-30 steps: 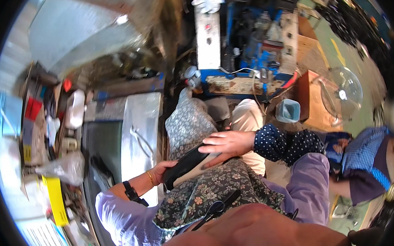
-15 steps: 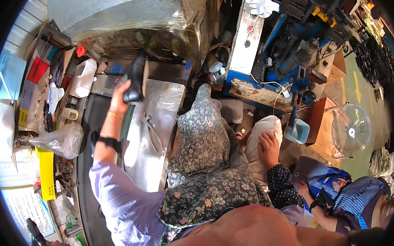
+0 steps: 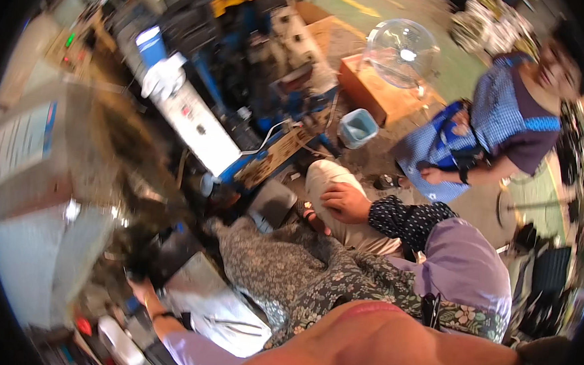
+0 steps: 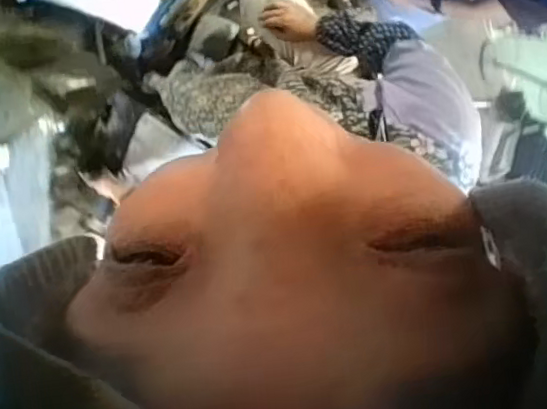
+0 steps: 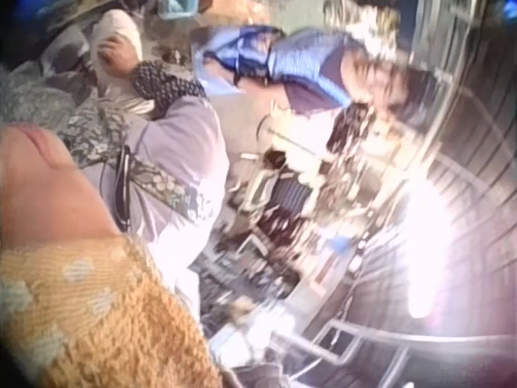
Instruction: Operating a shoe-lasting machine to shape and attach shoe uppers to lasts.
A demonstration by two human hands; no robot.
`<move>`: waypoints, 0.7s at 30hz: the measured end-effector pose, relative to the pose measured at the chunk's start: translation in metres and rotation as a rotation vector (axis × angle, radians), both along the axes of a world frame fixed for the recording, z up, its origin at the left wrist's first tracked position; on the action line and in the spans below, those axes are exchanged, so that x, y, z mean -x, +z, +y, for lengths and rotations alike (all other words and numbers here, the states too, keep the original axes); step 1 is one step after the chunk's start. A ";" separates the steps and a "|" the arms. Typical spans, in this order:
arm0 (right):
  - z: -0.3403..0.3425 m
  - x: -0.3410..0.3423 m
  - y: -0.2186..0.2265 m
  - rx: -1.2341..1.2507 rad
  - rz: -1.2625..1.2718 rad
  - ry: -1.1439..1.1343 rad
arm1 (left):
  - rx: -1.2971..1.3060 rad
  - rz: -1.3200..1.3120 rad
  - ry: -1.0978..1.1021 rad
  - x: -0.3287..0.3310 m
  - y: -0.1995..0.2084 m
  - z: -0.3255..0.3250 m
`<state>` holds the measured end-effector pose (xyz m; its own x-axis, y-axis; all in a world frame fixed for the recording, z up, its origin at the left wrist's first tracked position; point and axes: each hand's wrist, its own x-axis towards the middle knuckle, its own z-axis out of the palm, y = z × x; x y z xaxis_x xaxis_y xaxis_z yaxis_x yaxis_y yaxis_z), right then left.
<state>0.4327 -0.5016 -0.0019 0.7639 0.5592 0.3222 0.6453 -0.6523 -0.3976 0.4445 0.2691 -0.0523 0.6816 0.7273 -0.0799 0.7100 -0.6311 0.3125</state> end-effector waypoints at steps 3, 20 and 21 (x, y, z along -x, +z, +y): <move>-0.005 0.006 0.003 -0.044 -0.002 -0.039 | -0.567 0.081 0.077 -0.006 0.021 -0.059; -0.048 0.009 -0.022 -0.207 -0.042 -0.012 | -0.242 -0.152 -0.856 0.107 0.054 -0.445; -0.054 0.009 -0.024 -0.208 -0.037 -0.030 | -0.251 -0.147 -0.851 0.103 0.056 -0.450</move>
